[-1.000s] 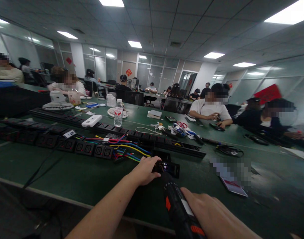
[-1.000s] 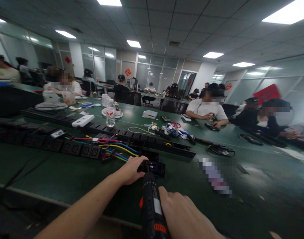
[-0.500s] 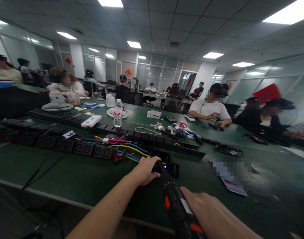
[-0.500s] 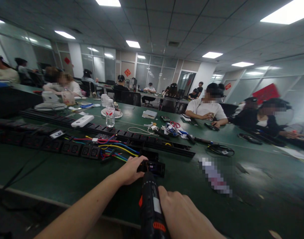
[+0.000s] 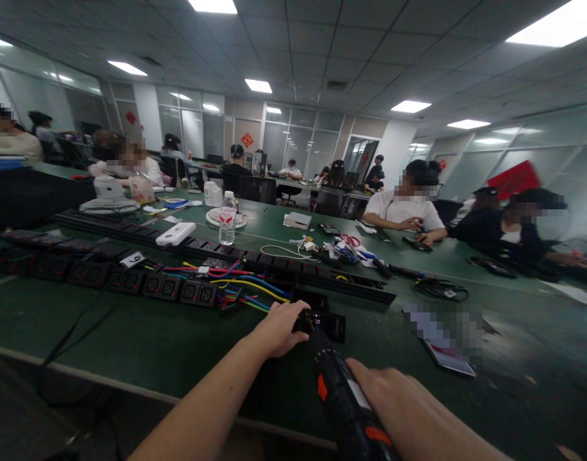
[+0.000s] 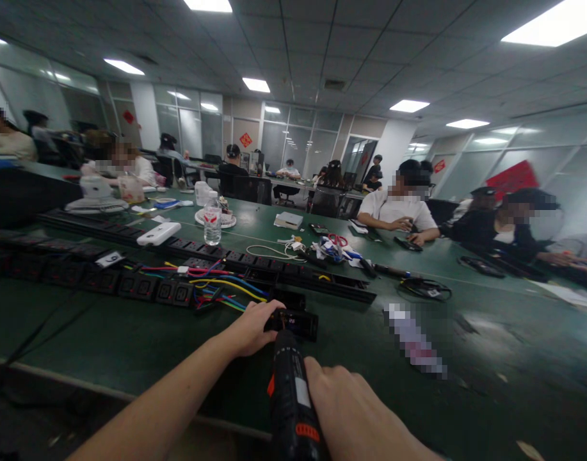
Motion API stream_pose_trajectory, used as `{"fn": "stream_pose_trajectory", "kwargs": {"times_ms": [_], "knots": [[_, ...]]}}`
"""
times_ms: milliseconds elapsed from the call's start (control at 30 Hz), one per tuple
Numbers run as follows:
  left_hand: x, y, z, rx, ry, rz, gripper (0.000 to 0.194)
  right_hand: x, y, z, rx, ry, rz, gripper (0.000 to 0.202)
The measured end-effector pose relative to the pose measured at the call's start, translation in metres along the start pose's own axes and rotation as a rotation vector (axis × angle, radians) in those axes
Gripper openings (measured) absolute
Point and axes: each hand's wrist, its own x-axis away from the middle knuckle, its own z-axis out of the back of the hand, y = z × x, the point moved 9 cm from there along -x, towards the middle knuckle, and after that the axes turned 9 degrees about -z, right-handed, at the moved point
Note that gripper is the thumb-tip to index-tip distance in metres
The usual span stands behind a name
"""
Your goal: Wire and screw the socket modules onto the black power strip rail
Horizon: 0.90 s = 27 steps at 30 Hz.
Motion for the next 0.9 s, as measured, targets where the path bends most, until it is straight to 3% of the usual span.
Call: {"fn": "stream_pose_trajectory", "kwargs": {"times_ms": [900], "knots": [[0.0001,0.0001,0.0005,0.007,0.023,-0.010,0.047,0.0031,-0.0004,0.0029,-0.006,0.026,0.000,0.059]]}}
